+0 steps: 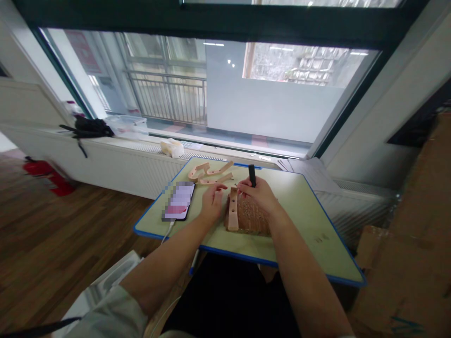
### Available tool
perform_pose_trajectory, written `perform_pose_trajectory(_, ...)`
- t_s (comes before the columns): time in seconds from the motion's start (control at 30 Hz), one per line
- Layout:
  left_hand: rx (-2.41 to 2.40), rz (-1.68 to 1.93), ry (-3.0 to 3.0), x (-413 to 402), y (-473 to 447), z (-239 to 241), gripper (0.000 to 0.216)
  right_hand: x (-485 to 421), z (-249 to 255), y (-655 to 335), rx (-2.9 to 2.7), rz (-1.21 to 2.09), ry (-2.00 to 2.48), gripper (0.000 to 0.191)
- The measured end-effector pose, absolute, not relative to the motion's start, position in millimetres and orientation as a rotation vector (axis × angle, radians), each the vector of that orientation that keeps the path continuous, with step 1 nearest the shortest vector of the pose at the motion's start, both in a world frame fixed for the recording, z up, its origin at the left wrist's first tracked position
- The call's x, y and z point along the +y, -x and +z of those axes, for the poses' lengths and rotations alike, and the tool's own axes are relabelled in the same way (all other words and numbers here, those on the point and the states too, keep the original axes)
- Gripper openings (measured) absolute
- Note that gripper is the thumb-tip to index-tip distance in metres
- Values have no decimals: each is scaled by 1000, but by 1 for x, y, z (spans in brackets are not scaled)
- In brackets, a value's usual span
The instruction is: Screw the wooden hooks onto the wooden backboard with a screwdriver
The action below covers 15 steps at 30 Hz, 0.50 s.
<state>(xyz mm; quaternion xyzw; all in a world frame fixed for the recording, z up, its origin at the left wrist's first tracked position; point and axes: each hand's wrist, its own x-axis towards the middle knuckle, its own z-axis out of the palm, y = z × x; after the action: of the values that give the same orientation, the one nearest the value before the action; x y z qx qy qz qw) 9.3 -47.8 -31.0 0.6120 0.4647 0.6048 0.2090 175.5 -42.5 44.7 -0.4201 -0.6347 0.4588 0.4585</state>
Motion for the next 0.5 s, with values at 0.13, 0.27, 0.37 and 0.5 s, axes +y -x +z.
perform_pose_trajectory(0.13, 1331, 1783, -1828, -60, -5, -23, 23, -42, 21, -169, -1582, 1158, 1033, 32)
perform_pose_trajectory(0.27, 1270, 1635, -2144, -64, -11, -21, 22, -46, 16, -169, -1562, 1175, 985, 32)
perform_pose_trajectory(0.37, 1218, 1669, -2221, -66, -13, -20, 23, -49, 17, -168, -1561, 1161, 974, 31)
perform_pose_trajectory(0.5, 1265, 1649, -2211, -67, -11, -18, 25, -49, 19, -168, -1608, 1158, 972, 29)
